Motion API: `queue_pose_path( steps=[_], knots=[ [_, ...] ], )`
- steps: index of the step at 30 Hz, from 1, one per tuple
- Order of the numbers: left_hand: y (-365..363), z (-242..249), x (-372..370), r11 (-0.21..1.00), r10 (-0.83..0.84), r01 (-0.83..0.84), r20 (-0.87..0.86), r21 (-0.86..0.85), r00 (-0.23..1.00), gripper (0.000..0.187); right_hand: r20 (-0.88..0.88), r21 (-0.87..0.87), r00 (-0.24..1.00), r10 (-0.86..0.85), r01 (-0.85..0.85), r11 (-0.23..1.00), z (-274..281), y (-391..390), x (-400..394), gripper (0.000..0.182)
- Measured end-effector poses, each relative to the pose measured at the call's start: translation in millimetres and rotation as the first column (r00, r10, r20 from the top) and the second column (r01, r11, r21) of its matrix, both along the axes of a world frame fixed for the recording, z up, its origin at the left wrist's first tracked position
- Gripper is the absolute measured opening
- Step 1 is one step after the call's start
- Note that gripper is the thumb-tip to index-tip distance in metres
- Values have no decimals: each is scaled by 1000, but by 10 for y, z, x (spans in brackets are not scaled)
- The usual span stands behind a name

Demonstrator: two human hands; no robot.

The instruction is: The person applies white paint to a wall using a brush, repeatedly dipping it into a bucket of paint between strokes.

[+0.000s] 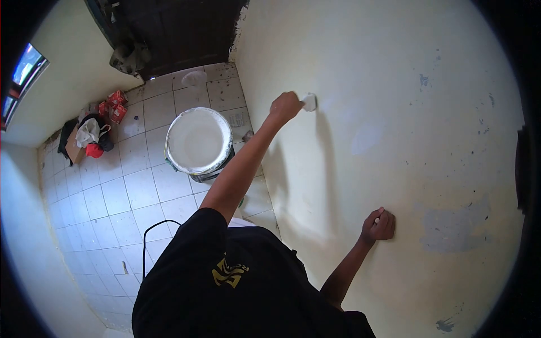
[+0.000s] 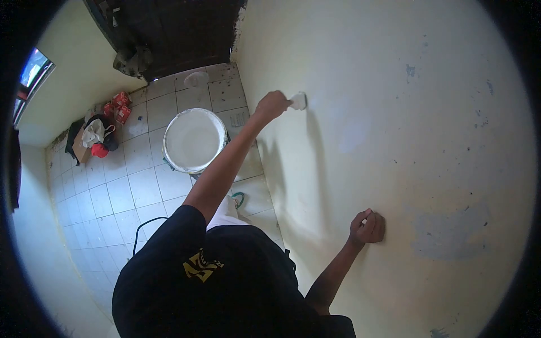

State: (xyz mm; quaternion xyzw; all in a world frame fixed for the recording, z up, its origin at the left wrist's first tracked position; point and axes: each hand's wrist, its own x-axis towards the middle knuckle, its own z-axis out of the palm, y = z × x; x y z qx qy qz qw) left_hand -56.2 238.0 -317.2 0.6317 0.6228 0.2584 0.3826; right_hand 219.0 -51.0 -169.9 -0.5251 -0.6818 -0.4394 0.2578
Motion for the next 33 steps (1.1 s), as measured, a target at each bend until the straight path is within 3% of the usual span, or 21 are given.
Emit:
queue_pose_path(
  steps=[3, 5, 6, 8, 9, 11, 12, 14, 15, 16, 19, 20, 22, 23, 25, 26, 28, 32, 33],
  knots=[
    [36, 555, -104, 995, -91, 93, 63, -29, 994, 36, -11, -23, 999, -49, 49, 999, -26, -20, 8, 18],
    [-3, 771, -188, 990, -130, 141, 254, -25, 958, 35, -2, 0, 999, -38, 38, 999, -11, 17, -4, 18],
    [-43, 843, -212, 990, -127, 139, 246, -32, 961, 35, 15, 15, 999, -34, 34, 999, -5, 8, -10, 17],
    [-135, 970, -230, 991, -108, 137, 604, -2, 789, 37, 4, -2, 999, -32, 32, 999, -10, -11, -6, 16],
    [-196, 1096, -239, 991, -101, 134, 600, -11, 793, 37, 2, -9, 999, -34, 34, 999, -11, -14, 4, 16],
    [-315, 1397, -226, 971, -105, 236, 846, -26, 523, 39, -7, -10, 1000, -28, 27, 1000, -26, -14, 25, 15],
    [-346, 1485, -197, 969, -109, 245, 841, -28, 530, 39, -10, -2, 1000, -25, 25, 1000, -33, -15, 24, 15],
    [-389, 1641, -112, 914, -196, 400, 936, 67, 291, 38, -16, 13, 1000, -22, 22, 1000, -16, -1, 6, 14],
    [-392, 1635, -44, 908, -251, 413, 887, 77, 387, 36, -12, 27, 1000, -7, 8, 1000, -8, 5, 3, 13],
    [-381, 1537, 42, 900, -264, 427, 883, 81, 389, 36, -18, 35, 1000, -23, 23, 999, -10, 4, 3, 13],
    [-396, 1149, 209, 757, 41, 617, 959, -214, 281, 35, -28, 45, 1000, -12, 13, 999, 3, 21, -6, 13],
    [-406, 1049, 210, 750, 29, 628, 957, -211, 287, 35, -24, 53, 1000, 5, -3, 999, 28, 31, -19, 13],
    [-463, 899, 152, 752, 90, 555, 889, -356, 448, 35, -25, 66, 1000, 1, 1, 998, 39, 28, -40, 13],
    [-497, 824, 105, 746, 79, 564, 888, -354, 453, 35, -20, 59, 1000, 6, -5, 998, 43, 32, -32, 13],
    [-549, 635, 5, 797, 25, 450, 766, -403, 642, 37, -18, 49, 1000, 11, -10, 999, 39, 28, -19, 14],
    [-579, 518, -29, 799, 17, 452, 766, -397, 642, 37, -19, 57, 1000, 8, -7, 998, 35, 21, -19, 14],
    [-609, 239, -66, 918, 30, 138, 411, -373, 911, 40, -32, 40, 999, 8, -7, 999, 42, 17, -21, 15],
    [-606, 251, -108, 928, -18, 159, 384, -338, 923, 40, -49, 32, 999, 7, -5, 999, 61, 9, -45, 16],
    [-614, 476, -56, 926, -24, 201, 482, -320, 876, 38, -50, 23, 999, 12, -10, 1000, 70, 11, -50, 17]
  ],
)
